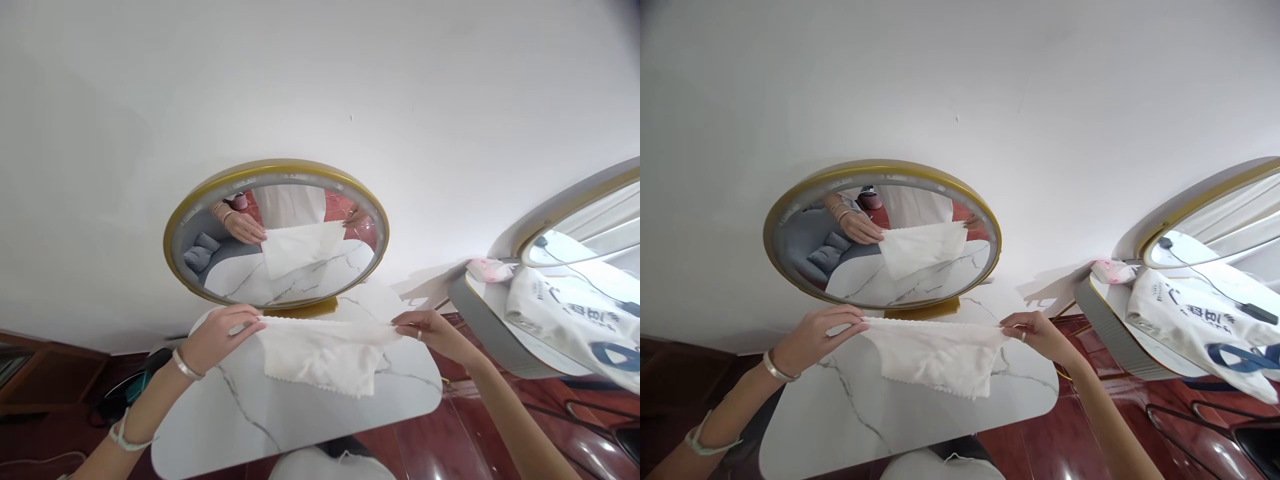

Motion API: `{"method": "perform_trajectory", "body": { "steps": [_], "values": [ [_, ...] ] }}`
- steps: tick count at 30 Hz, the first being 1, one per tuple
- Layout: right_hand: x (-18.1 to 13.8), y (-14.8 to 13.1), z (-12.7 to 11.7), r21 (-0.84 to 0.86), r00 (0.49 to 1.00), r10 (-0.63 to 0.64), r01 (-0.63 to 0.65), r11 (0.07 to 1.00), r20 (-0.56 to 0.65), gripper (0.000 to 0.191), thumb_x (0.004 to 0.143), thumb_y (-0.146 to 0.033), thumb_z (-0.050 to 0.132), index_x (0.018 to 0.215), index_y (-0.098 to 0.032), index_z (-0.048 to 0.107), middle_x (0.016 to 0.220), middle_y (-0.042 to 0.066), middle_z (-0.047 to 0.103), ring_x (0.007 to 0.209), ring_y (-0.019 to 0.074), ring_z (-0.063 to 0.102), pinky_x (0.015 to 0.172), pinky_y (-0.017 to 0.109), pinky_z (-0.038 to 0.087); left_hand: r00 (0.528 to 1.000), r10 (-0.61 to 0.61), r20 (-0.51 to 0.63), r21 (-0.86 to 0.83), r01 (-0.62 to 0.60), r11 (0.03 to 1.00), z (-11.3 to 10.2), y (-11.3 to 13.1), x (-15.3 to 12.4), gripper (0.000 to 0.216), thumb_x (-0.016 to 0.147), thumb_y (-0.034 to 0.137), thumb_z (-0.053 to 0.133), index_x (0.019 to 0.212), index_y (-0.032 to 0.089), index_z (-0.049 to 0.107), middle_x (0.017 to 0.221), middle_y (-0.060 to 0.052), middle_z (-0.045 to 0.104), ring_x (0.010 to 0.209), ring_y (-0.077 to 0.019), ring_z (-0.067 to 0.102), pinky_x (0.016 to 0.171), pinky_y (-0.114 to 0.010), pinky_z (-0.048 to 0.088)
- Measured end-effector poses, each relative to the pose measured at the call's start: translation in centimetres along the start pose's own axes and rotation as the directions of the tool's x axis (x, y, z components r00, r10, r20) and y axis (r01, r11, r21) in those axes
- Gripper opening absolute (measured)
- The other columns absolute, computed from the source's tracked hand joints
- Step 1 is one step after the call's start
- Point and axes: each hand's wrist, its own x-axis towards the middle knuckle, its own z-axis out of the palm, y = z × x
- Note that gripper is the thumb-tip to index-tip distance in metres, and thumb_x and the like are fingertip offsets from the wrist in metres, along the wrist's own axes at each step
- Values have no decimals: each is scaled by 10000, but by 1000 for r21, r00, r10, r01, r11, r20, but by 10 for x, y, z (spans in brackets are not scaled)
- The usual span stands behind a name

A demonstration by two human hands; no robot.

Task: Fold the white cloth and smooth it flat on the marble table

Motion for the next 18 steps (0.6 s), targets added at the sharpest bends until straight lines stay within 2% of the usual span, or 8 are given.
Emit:
{"method": "perform_trajectory", "body": {
  "steps": [5,8,12,15,18],
  "values": [
    [-13,-16,2,-42,979,-11,2,999,-203,349,706,-531,735,746,-185,734,853,88,719,803,216,645,733,308,519,1000,-16,4,-86,16,996,-6,-8,-4,304,903,420,524,751,228,703,846,18,741,757,-120,694,730,-202,564],
    [-16,-21,6,-63,977,-41,28,998,-211,348,728,-535,716,778,-192,735,887,92,720,830,223,651,741,319,528,1000,-19,-18,-129,16,992,-9,-11,-4,273,892,402,544,743,232,697,837,15,740,738,-116,692,721,-203,567],
    [-19,-32,2,-164,963,-105,66,984,-246,382,764,-566,667,780,-187,715,896,104,714,778,220,650,670,325,535,994,2,-109,-152,-19,988,-18,-10,-1,220,876,359,581,725,227,673,793,17,737,710,-118,690,698,-203,565],
    [-19,-44,-3,-349,911,-239,116,930,-335,336,807,-542,626,842,-215,696,826,72,697,706,192,625,630,314,520,991,-44,-128,-107,31,994,-24,-1,2,233,865,388,586,713,217,631,708,30,711,617,-110,659,567,-179,527],
    [-15,-58,-5,-523,824,-406,162,837,-395,297,873,-479,547,1005,-251,684,814,50,678,619,155,581,591,299,497,979,-94,-183,28,101,995,-29,14,9,210,881,404,551,790,219,591,629,56,647,519,-88,584,484,-171,458]
  ]
}}
